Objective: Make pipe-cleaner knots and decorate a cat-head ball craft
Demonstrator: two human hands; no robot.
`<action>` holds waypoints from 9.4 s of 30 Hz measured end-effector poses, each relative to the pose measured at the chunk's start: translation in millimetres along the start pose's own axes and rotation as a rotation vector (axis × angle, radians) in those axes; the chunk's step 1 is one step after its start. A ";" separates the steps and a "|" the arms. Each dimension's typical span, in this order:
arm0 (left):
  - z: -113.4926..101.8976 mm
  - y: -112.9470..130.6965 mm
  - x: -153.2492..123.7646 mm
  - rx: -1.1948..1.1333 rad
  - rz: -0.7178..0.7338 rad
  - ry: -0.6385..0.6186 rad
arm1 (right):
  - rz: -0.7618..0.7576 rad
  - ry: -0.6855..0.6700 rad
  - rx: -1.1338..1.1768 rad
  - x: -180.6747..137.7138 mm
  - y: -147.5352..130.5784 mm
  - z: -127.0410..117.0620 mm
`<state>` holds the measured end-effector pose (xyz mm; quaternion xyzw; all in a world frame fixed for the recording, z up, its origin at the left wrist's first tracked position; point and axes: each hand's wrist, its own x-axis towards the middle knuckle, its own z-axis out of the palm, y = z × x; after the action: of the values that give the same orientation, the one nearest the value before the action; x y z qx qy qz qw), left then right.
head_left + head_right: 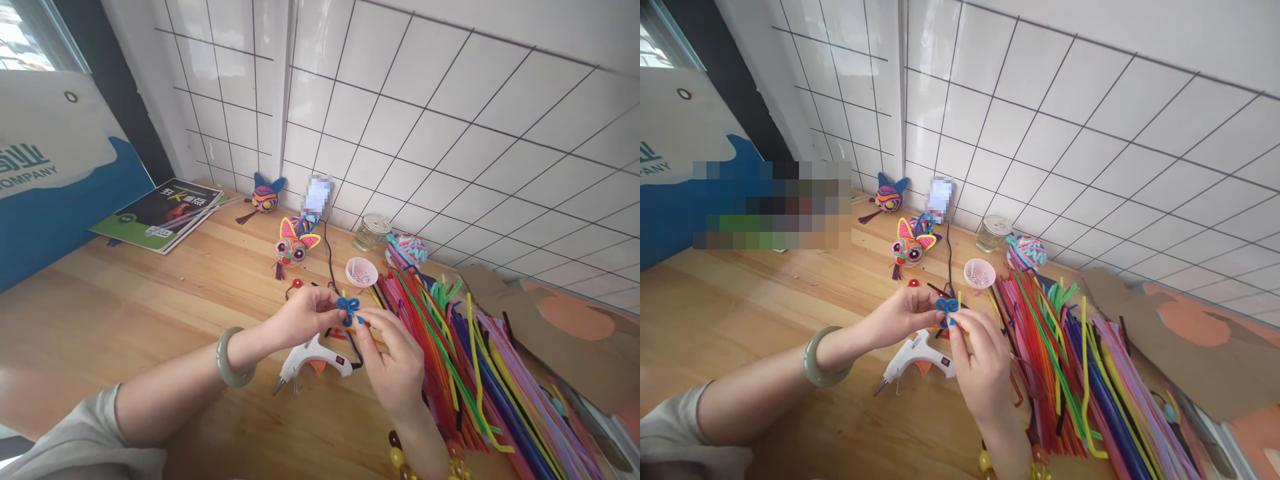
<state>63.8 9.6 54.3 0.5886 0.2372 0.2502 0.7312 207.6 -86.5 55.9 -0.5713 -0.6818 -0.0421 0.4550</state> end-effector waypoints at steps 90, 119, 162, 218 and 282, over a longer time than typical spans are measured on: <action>-36.9 3.4 11.1 -0.465 -0.160 -0.001 | 0.535 -0.326 0.205 -2.9 14.2 11.5; -59.0 15.9 13.7 -0.308 0.109 0.256 | 0.702 -0.552 0.864 -3.7 21.3 -8.4; -28.3 11.5 11.6 -0.415 0.099 0.265 | 0.385 0.055 0.155 8.0 -3.1 -17.9; -20.7 7.6 1.9 0.461 0.305 0.480 | 0.111 -0.097 -0.200 -5.2 -4.4 -14.0; -22.7 14.6 1.9 0.519 0.291 0.470 | 0.136 -0.058 -0.196 -8.4 -3.7 -9.0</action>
<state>49.4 30.2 64.1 0.7083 0.3680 0.4113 0.4401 209.2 -99.1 57.3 -0.6590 -0.6468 -0.0608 0.3790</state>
